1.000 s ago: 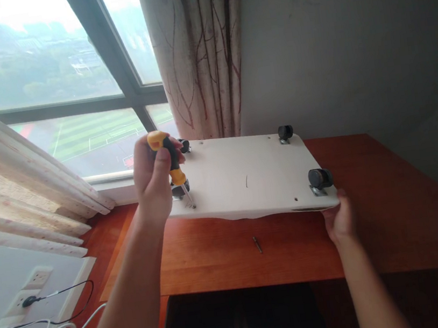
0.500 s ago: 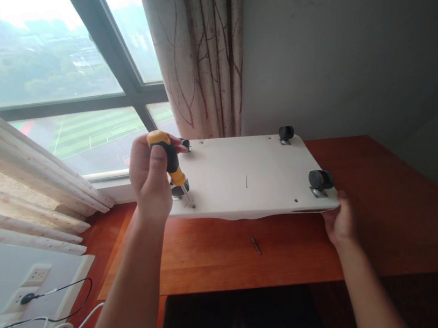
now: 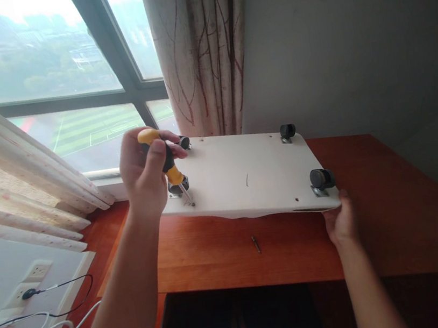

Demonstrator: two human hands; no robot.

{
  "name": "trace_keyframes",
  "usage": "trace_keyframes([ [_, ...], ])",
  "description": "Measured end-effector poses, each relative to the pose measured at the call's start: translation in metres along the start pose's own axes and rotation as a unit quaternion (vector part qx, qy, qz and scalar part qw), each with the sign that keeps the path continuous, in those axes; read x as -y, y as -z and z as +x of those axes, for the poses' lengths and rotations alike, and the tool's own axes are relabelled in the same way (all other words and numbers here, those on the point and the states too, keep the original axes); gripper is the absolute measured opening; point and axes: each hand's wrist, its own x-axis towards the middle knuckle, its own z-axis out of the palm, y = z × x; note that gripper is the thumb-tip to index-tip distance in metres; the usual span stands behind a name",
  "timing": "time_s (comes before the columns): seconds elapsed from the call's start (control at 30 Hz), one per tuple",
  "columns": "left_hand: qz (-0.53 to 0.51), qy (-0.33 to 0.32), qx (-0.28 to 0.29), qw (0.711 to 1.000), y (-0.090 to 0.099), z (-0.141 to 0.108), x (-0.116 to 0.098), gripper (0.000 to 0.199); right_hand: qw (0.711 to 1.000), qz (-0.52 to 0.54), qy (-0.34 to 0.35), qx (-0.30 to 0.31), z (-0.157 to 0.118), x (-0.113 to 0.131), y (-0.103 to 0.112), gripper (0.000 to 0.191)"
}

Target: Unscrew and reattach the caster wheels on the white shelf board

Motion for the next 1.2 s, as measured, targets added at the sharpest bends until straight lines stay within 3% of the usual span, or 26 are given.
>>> trace_keyframes([
  [0.1,0.002,-0.006,0.005,1.0,0.001,0.0,-0.001,0.029,1.0,-0.014,0.01,0.002,-0.001,0.001,-0.001,0.041],
  [0.2,0.0,0.011,0.02,1.0,-0.001,0.001,-0.001,0.021,1.0,-0.024,0.019,0.001,-0.003,0.003,-0.002,0.041],
  [0.3,0.003,0.033,0.044,0.998,-0.003,0.001,-0.001,0.035,0.999,-0.027,0.025,-0.001,-0.004,0.004,-0.002,0.041],
  [0.43,0.021,0.031,0.043,0.998,-0.006,0.001,-0.002,0.027,0.999,-0.031,0.027,0.002,-0.005,0.005,-0.003,0.039],
  [0.7,-0.011,0.055,0.065,0.996,-0.007,0.0,-0.005,0.029,0.999,-0.03,0.021,-0.004,-0.003,0.003,-0.002,0.04],
  [0.8,0.0,0.071,0.075,0.995,-0.003,-0.002,-0.005,0.038,1.0,-0.025,0.013,0.013,-0.002,0.003,-0.001,0.045],
  [0.93,0.021,0.07,0.073,0.995,0.003,-0.003,-0.002,0.031,0.999,-0.011,-0.011,0.037,-0.004,0.006,-0.001,0.045],
  [1.03,0.042,0.015,0.057,0.997,0.005,-0.003,0.0,0.026,0.999,-0.004,-0.007,0.038,-0.006,0.007,-0.003,0.043],
  [1.1,0.042,-0.004,0.036,0.998,0.005,-0.002,0.0,0.03,1.0,-0.001,0.002,0.028,-0.008,0.007,-0.005,0.043],
  [1.2,0.009,0.028,0.032,0.999,0.006,-0.003,-0.003,0.034,0.999,-0.016,0.025,-0.017,-0.009,0.009,-0.004,0.044],
])
